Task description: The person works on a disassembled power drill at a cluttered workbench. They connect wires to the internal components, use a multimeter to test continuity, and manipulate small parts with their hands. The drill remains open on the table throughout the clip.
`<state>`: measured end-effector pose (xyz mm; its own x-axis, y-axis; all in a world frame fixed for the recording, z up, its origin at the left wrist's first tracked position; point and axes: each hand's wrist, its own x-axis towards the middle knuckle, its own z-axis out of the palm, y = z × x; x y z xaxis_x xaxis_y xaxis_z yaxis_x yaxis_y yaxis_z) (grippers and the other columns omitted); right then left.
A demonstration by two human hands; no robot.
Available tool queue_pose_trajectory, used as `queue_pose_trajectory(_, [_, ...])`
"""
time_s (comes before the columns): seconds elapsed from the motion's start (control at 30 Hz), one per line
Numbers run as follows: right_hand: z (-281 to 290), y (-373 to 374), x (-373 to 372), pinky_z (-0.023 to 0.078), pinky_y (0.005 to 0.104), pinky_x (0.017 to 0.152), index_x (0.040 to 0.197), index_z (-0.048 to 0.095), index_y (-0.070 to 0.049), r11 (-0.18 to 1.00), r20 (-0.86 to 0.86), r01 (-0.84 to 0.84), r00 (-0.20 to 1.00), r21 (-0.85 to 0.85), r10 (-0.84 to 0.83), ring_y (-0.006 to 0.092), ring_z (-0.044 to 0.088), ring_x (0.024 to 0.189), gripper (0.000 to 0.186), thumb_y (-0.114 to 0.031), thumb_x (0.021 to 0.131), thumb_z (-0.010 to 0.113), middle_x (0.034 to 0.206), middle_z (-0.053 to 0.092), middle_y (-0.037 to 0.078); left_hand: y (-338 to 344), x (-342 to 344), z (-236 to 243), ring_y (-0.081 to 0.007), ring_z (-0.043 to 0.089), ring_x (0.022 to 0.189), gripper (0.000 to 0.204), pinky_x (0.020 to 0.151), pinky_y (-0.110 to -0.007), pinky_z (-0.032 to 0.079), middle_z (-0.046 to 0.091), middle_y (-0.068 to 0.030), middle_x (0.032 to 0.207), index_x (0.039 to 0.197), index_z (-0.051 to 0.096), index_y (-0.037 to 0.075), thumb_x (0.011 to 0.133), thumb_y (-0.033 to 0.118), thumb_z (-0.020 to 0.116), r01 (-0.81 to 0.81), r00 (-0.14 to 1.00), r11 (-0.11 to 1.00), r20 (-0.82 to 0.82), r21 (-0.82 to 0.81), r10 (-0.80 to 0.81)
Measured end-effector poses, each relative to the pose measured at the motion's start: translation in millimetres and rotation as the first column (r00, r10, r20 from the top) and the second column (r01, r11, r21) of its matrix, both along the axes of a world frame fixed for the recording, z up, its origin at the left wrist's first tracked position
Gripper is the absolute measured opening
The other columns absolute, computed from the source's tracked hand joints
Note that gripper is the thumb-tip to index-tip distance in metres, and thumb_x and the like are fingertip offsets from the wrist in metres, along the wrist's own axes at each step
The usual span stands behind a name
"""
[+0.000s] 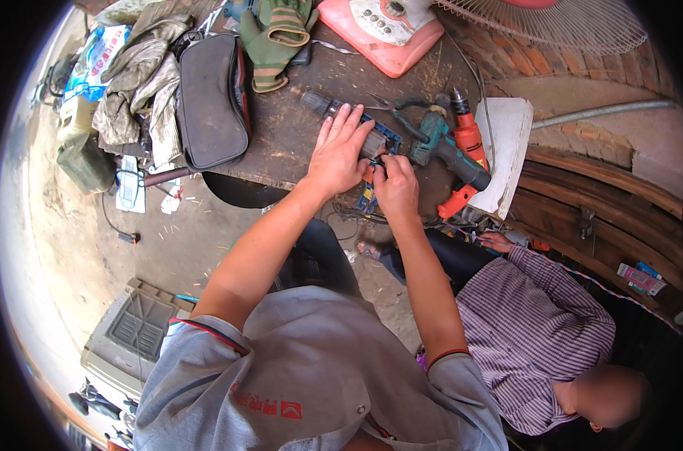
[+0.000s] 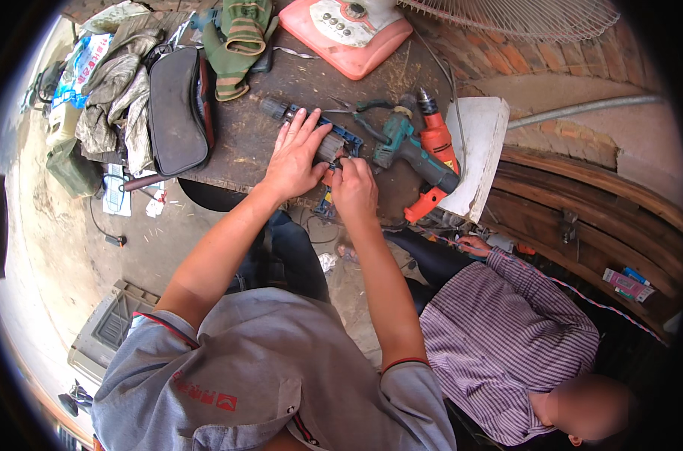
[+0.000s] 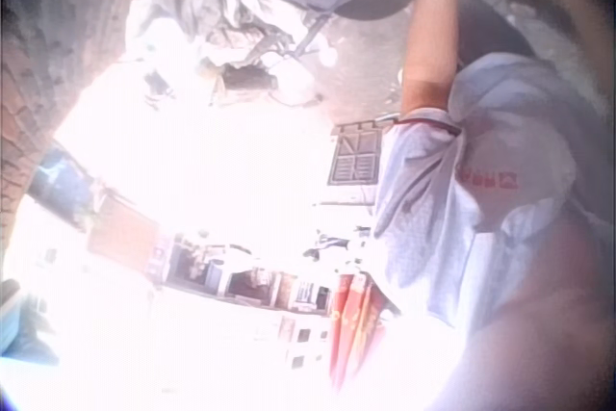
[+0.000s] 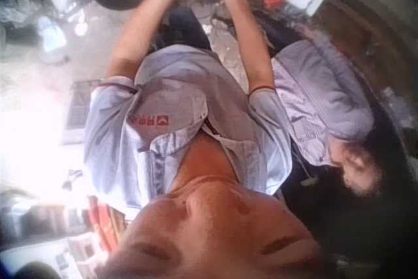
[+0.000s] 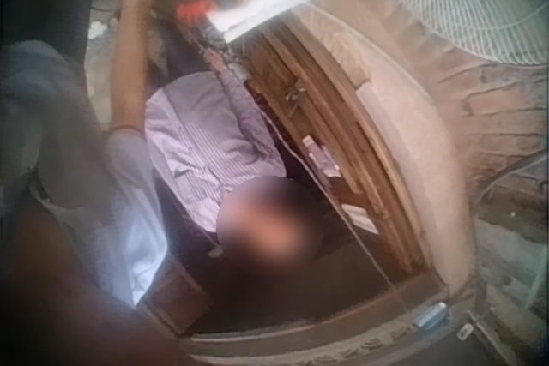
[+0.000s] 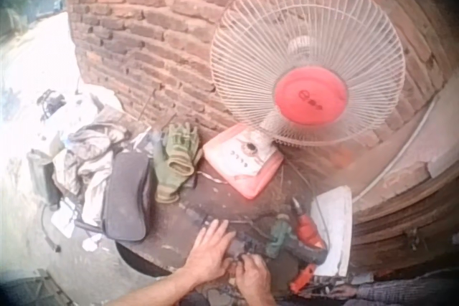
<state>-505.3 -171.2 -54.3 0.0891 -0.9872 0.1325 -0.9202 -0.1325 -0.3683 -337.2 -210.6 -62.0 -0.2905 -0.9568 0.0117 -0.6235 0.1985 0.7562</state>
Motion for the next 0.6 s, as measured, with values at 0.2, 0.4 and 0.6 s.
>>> queue_pose_trajectory(0.2, [2.6,-3.1,0.9,0.054,0.0436,0.080,0.100,0.073,-0.002,1.000,-0.001,-0.011,1.000,0.005,0.011,0.0351,0.066,0.092,0.019,-0.009,0.083,0.071,0.097,0.067,0.013,0.5,0.4,-2.1,-0.0346,0.016,0.154,0.077,0.124,-0.050,0.016,0.028,-0.0130,0.163,0.146,0.046,0.012,0.075,0.016,0.078,-0.007,1.000,1.000,-0.008,-0.017,0.007])
queue_pose_trajectory(0.4, [-6.5,-3.8,-5.8,0.053,0.0423,0.079,0.102,0.075,-0.003,0.999,-0.027,-0.049,0.998,-0.001,0.049,0.0316,0.065,0.089,0.022,-0.009,0.081,0.073,0.092,0.067,0.011,2.0,-1.9,2.2,-0.0345,0.017,0.153,0.076,0.124,-0.050,0.017,0.028,-0.0133,0.162,0.145,0.047,0.011,0.075,0.015,0.077,-0.014,1.000,1.000,-0.015,0.001,0.014])
queue_pose_trajectory(0.6, [10.8,13.8,1.5,0.042,0.0426,0.082,0.114,0.071,-0.003,0.990,-0.259,-0.138,0.955,0.032,0.141,0.0272,0.055,0.093,0.034,-0.025,0.088,0.069,0.094,0.057,0.007,1.8,-2.2,3.8,-0.0336,0.017,0.153,0.075,0.124,-0.050,0.017,0.028,-0.0135,0.162,0.144,0.047,0.011,0.075,0.013,0.076,-0.024,1.000,1.000,-0.020,0.020,0.024])
